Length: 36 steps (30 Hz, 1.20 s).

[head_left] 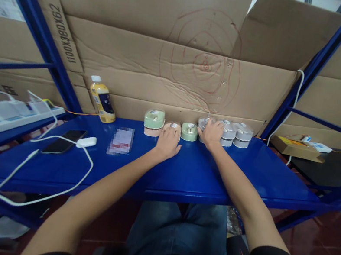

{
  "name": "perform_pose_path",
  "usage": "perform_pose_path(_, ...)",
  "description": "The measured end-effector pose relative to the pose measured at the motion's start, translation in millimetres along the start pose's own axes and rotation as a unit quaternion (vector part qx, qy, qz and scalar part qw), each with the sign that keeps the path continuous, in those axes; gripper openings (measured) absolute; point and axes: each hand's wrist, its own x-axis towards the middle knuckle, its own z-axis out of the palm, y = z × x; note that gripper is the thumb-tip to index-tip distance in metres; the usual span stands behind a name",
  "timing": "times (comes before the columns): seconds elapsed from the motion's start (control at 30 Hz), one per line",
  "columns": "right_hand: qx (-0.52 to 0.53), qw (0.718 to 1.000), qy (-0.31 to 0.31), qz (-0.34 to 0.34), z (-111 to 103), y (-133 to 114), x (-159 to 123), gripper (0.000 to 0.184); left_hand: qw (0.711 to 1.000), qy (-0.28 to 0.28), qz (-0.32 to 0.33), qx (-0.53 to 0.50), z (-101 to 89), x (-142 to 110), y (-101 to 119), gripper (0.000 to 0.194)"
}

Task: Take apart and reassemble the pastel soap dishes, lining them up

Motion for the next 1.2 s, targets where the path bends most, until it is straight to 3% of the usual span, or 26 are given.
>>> perform_pose_path(0.1, 0.089, 0.996, 0.023, -0.018, 8, 7, 3, 0.079, 0.999, 0.029, -0.023, -0.021, -9.6, -19, 8, 0.057)
perform_pose_path(0.23, 0.124, 0.991, 0.046, -0.032, 8, 8, 6, 0.090, 0.993, 0.070, -0.089, -0.013, -13.9, -38, 15, 0.056)
perform_pose_path(0.3, 0.123, 0.989, 0.062, -0.043, 1, 6, 4, 0.091, 0.992, 0.062, -0.111, 0.004, -14.1, -42, 16, 0.056)
perform_pose_path(0.4, 0.110, 0.986, 0.059, -0.109, -20, 3, -7, 0.076, 0.994, 0.024, -0.102, 0.009, -17.2, -44, 15, 0.048)
perform_pose_path(0.53, 0.139, 0.949, -0.065, -0.276, -47, 6, -31, 0.057, 0.998, -0.027, 0.005, -0.058, -25.3, -40, 10, 0.051)
perform_pose_path(0.67, 0.211, 0.889, -0.203, -0.353, -46, 17, -51, 0.091, 0.969, -0.053, 0.113, -0.215, -22.3, -34, 2, 0.067)
perform_pose_path(0.73, 0.221, 0.872, -0.253, -0.356, -39, 19, -55, 0.101, 0.951, -0.054, 0.112, -0.284, -15.7, -31, -3, 0.071)
perform_pose_path(0.8, 0.225, 0.867, -0.276, -0.350, -34, 17, -57, 0.100, 0.936, -0.055, 0.094, -0.334, -8.5, -29, -9, 0.080)
perform_pose_path(0.97, 0.227, 0.881, -0.272, -0.313, -39, 11, -60, 0.090, 0.906, -0.090, 0.070, -0.408, 0.7, -29, -22, 0.111)
perform_pose_path(1.07, 0.258, 0.886, -0.263, -0.283, -49, 17, -54, 0.078, 0.909, -0.093, 0.059, -0.402, 1.4, -31, -25, 0.118)
perform_pose_path(1.13, 0.290, 0.891, -0.240, -0.253, -54, 26, -49, 0.071, 0.914, -0.090, 0.068, -0.389, 0.9, -32, -25, 0.114)
perform_pose_path(1.2, 0.314, 0.900, -0.212, -0.217, -57, 36, -44, 0.067, 0.916, -0.086, 0.102, -0.378, -0.7, -32, -23, 0.091)
